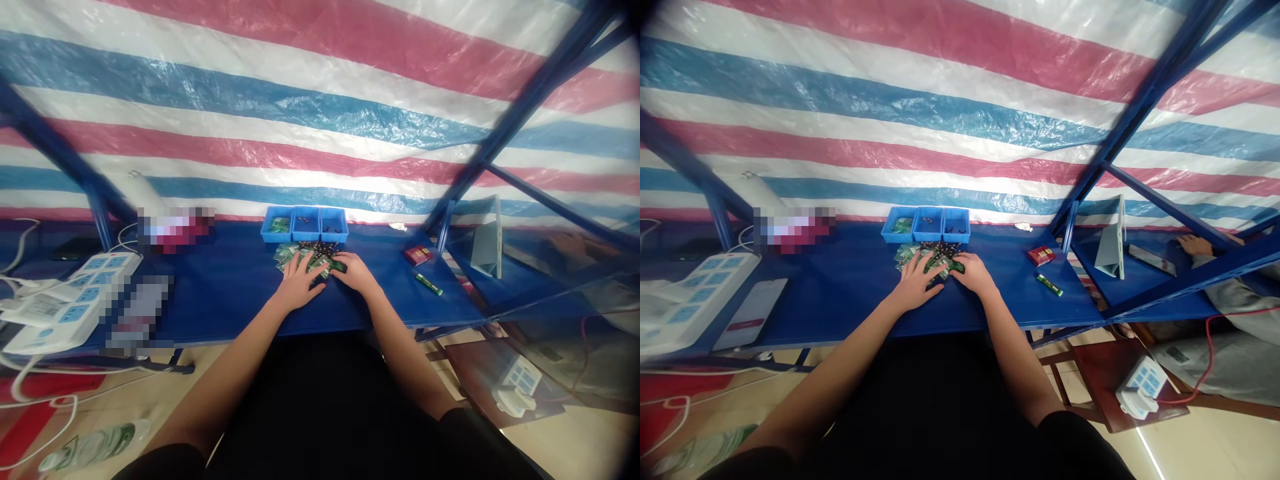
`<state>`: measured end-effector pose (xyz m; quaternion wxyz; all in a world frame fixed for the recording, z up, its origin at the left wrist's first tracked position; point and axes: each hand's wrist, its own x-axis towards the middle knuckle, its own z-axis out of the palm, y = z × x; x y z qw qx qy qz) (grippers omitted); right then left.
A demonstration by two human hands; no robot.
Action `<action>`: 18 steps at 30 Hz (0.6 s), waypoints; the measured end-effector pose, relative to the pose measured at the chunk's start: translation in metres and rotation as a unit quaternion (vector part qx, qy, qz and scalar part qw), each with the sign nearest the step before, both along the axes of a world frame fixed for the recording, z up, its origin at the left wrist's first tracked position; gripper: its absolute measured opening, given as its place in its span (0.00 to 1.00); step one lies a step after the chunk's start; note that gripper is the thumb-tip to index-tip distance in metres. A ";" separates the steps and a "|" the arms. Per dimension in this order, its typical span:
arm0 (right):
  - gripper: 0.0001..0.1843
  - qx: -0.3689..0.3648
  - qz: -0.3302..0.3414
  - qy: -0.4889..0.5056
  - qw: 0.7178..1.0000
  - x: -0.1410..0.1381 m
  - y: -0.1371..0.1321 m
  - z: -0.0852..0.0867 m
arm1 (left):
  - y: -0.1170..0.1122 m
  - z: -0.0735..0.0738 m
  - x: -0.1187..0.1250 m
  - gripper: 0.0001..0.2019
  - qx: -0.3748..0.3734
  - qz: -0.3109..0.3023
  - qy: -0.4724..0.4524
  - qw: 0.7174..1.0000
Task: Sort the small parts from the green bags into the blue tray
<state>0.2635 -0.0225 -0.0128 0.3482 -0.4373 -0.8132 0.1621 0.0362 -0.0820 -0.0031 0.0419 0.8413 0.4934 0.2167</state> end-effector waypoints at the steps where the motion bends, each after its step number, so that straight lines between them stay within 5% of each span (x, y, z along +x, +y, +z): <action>1: 0.20 -0.001 -0.001 -0.006 1.000 -0.003 0.001 0.001 | 0.005 -0.002 0.002 0.25 0.001 -0.002 0.002 1.000; 11: 0.10 -0.051 -0.028 -0.056 0.997 -0.027 0.007 0.025 | 0.036 -0.004 0.018 0.20 0.070 0.036 -0.009 0.997; 18: 0.13 -0.027 -0.119 0.113 0.986 -0.037 0.014 0.024 | 0.045 -0.006 0.023 0.23 0.088 0.126 -0.047 0.987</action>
